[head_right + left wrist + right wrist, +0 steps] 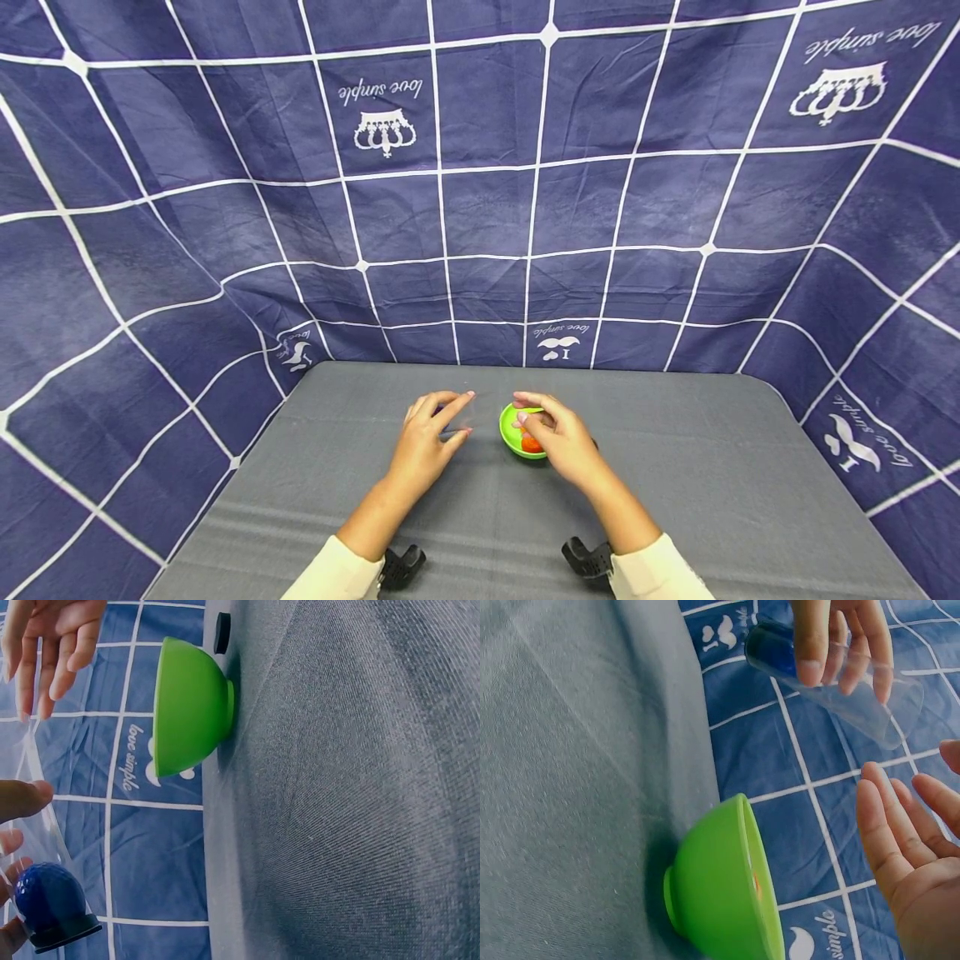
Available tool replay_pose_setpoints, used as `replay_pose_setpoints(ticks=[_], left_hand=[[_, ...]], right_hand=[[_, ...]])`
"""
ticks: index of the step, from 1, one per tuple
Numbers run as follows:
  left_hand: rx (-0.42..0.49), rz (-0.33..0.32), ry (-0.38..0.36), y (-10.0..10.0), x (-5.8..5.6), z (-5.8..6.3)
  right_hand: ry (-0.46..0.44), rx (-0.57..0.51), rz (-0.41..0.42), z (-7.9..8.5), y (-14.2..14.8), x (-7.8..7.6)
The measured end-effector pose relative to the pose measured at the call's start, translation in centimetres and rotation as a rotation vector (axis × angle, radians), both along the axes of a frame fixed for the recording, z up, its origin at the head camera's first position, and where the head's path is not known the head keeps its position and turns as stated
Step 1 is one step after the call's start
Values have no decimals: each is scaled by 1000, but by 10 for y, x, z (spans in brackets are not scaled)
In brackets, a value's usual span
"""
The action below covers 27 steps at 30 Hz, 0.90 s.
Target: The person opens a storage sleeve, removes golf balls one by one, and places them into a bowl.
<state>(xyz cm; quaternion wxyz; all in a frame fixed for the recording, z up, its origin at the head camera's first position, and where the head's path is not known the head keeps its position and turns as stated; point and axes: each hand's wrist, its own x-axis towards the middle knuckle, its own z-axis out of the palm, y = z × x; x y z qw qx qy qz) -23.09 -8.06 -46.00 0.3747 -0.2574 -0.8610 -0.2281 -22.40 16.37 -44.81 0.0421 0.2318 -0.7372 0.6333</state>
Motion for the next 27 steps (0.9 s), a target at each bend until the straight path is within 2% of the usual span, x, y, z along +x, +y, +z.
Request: replay_pose_setpoints(ticks=[11, 20, 27], left_hand=[[-149, 7, 72, 0, 0, 3], [-223, 14, 105, 2, 2, 6], [-246, 31, 111, 2, 2, 5]], right_hand=[[-69, -70, 96, -10, -5, 5], [-97, -109, 117, -18, -8, 6], [-138, -172, 152, -25, -12, 7]])
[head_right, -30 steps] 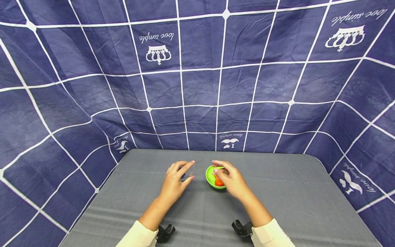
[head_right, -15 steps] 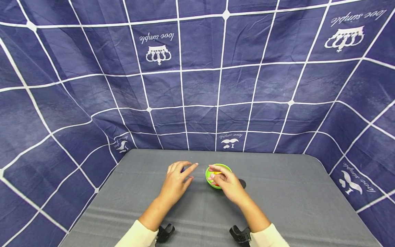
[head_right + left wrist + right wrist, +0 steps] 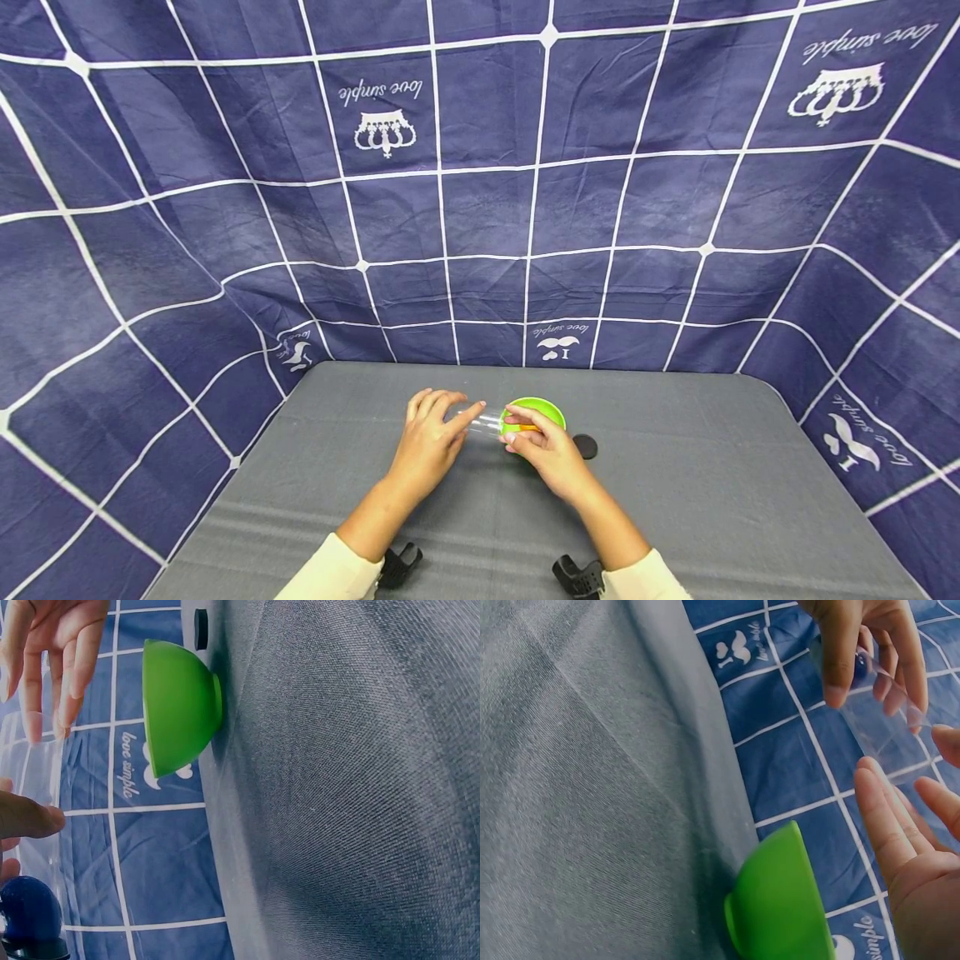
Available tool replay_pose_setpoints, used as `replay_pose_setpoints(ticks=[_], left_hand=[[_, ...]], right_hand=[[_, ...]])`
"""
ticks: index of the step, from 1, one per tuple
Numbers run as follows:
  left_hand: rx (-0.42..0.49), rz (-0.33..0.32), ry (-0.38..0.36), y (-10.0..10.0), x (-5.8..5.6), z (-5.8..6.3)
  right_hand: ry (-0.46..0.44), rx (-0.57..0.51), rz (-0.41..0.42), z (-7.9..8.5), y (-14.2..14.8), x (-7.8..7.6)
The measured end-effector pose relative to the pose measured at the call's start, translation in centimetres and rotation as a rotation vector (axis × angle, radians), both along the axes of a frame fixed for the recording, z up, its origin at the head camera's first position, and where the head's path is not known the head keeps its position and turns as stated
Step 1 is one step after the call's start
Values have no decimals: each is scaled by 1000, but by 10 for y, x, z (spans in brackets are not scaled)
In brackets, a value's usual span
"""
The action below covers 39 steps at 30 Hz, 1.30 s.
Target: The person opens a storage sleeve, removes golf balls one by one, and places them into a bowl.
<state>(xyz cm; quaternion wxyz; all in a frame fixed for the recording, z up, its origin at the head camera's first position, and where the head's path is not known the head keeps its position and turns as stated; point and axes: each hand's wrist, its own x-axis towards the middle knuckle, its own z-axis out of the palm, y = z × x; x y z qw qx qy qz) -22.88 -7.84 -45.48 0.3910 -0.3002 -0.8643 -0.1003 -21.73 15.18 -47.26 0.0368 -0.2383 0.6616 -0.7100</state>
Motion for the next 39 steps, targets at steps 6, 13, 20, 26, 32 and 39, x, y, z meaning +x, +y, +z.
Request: replay_pose_setpoints(ticks=[6, 13, 20, 26, 32, 39], left_hand=[[-32, 12, 29, 1, 0, 0], [-35, 8, 23, 2, 1, -2], [-20, -5, 16, 2, 2, -3], [-22, 0, 5, 2, 3, -4], [-24, 7, 2, 1, 3, -5], [-28, 14, -17, 1, 2, -7]], right_hand=[[5, -26, -12, -5, -2, -1], [8, -40, -22, -10, -3, -1], [2, -40, -51, -11, -4, 0], [19, -36, -52, -13, -3, 0], [31, -43, -39, -12, -3, 1], [30, -46, -42, -13, -3, 0]])
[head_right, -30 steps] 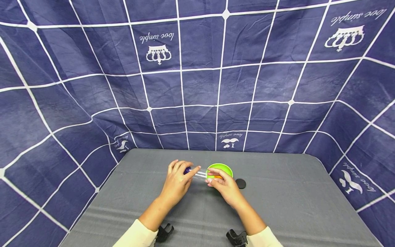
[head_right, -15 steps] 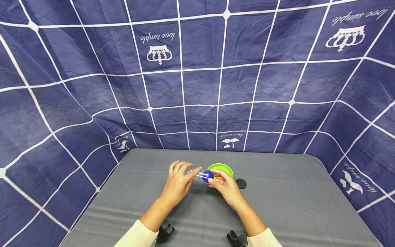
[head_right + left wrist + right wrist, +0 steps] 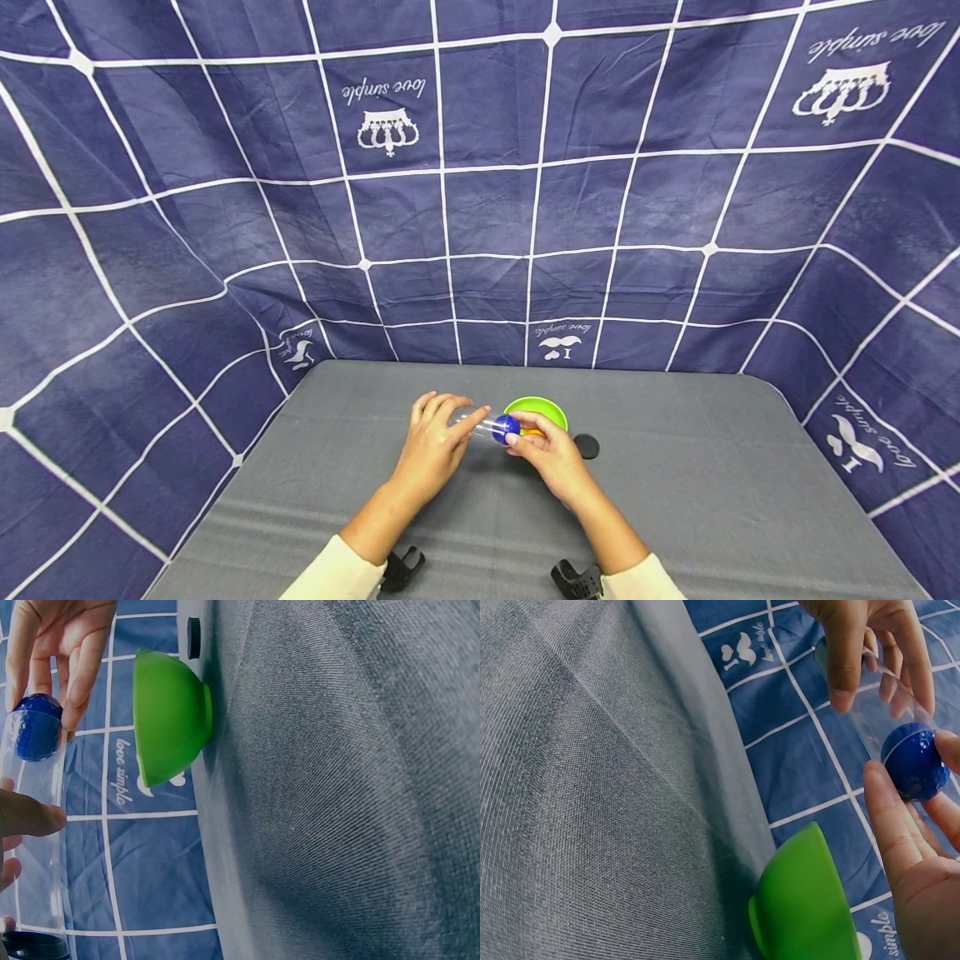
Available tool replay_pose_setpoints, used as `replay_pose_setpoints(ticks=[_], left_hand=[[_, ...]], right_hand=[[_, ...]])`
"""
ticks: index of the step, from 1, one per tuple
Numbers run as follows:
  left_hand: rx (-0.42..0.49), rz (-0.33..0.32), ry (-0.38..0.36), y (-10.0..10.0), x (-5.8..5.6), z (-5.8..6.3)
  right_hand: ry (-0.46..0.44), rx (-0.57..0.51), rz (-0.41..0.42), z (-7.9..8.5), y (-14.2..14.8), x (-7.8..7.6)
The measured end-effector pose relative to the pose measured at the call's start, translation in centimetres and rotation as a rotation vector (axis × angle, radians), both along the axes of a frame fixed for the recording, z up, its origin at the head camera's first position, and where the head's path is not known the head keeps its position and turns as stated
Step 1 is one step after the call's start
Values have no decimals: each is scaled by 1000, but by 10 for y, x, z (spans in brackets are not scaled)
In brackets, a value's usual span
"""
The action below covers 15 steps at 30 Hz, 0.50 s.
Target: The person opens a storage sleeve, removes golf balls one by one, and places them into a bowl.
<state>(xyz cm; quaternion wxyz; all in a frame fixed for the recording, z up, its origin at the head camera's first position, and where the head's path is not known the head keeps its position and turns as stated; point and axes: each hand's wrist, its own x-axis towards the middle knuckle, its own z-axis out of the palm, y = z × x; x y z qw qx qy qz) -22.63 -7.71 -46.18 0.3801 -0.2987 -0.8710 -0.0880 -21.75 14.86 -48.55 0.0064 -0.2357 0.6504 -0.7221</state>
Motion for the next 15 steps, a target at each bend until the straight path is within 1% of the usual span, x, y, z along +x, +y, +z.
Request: replay_pose_setpoints(ticks=[2, 9, 15], left_hand=[[-1, -1, -1, 0, 0, -1], [12, 1, -20, 1, 0, -2], [44, -8, -10, 1, 0, -4]], right_hand=[[2, 6, -2, 0, 0, 0], [-33, 8, -17, 2, 0, 2], [-49, -1, -21, 4, 1, 1]])
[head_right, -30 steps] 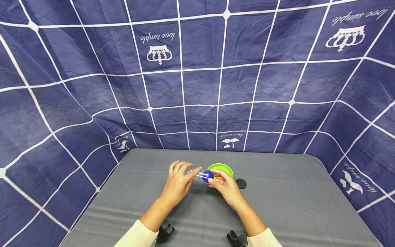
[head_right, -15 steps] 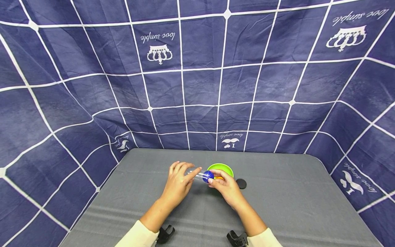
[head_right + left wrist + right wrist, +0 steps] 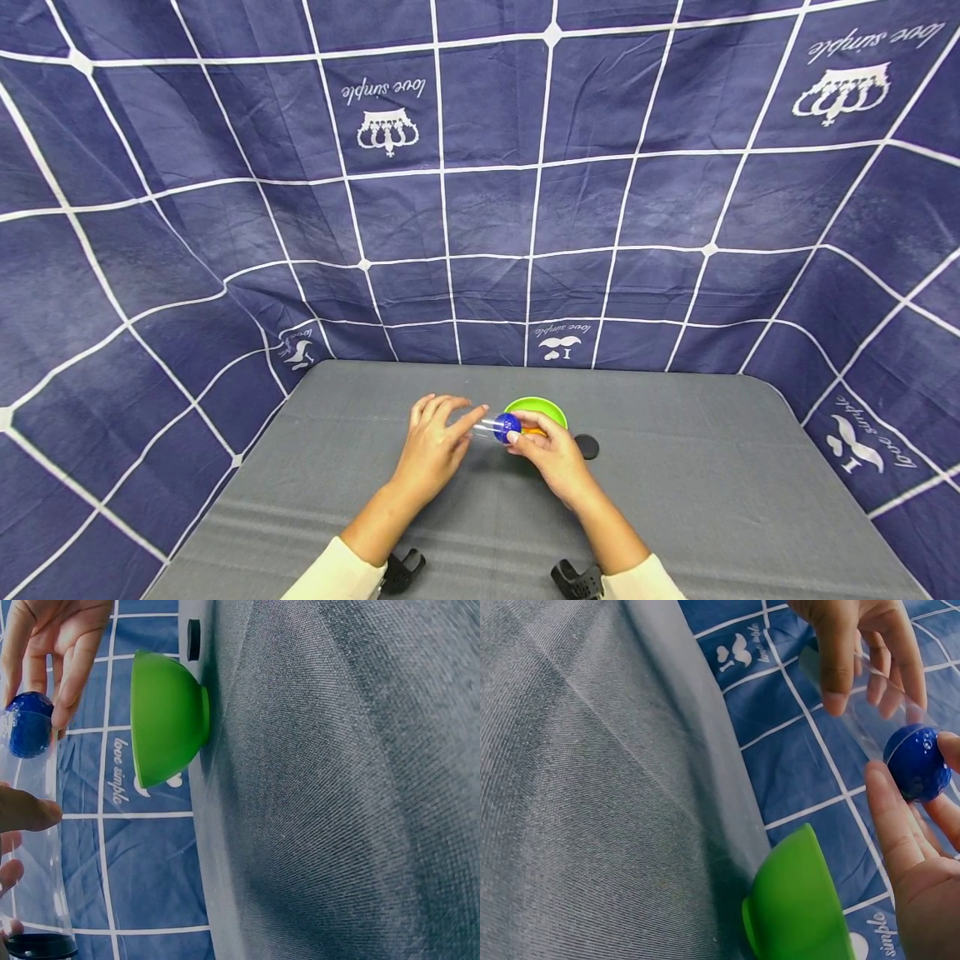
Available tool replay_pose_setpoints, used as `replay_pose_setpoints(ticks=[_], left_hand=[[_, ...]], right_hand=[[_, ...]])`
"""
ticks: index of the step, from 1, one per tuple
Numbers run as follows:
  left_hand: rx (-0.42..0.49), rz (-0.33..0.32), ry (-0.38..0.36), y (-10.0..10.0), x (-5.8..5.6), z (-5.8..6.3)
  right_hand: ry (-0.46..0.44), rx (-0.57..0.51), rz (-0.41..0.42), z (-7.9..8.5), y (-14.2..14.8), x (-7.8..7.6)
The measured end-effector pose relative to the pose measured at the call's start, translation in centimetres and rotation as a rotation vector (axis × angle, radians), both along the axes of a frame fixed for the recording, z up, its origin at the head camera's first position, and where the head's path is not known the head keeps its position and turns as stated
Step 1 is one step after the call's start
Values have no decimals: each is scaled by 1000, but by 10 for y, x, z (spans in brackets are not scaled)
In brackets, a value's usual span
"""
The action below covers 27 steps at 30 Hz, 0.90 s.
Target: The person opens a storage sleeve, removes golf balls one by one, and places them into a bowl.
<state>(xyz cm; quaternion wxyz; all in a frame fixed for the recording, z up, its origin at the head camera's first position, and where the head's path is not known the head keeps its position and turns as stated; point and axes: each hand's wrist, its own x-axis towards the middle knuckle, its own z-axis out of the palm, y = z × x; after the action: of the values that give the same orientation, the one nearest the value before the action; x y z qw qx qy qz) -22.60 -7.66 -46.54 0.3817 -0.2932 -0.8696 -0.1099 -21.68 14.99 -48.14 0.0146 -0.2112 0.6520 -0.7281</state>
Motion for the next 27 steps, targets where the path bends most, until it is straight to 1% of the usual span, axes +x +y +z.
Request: replay_pose_setpoints(ticks=[3, 9, 12, 16, 21, 27], left_hand=[[24, -9, -3, 0, 0, -1], [57, -5, -21, -1, 0, -3], [83, -5, -34, 0, -1, -4], [123, -7, -79, 1, -1, -4], [171, -12, -128, 1, -2, -7], [222, -2, -150, 0, -1, -7]], right_hand=[[-13, 2, -12, 3, 0, 0], [-46, 17, -40, 11, 1, 1], [-37, 20, -42, 13, 2, 1], [-15, 27, -54, 15, 5, 0], [-23, 59, -81, 19, 9, -2], [-4, 77, -110, 22, 13, -3]])
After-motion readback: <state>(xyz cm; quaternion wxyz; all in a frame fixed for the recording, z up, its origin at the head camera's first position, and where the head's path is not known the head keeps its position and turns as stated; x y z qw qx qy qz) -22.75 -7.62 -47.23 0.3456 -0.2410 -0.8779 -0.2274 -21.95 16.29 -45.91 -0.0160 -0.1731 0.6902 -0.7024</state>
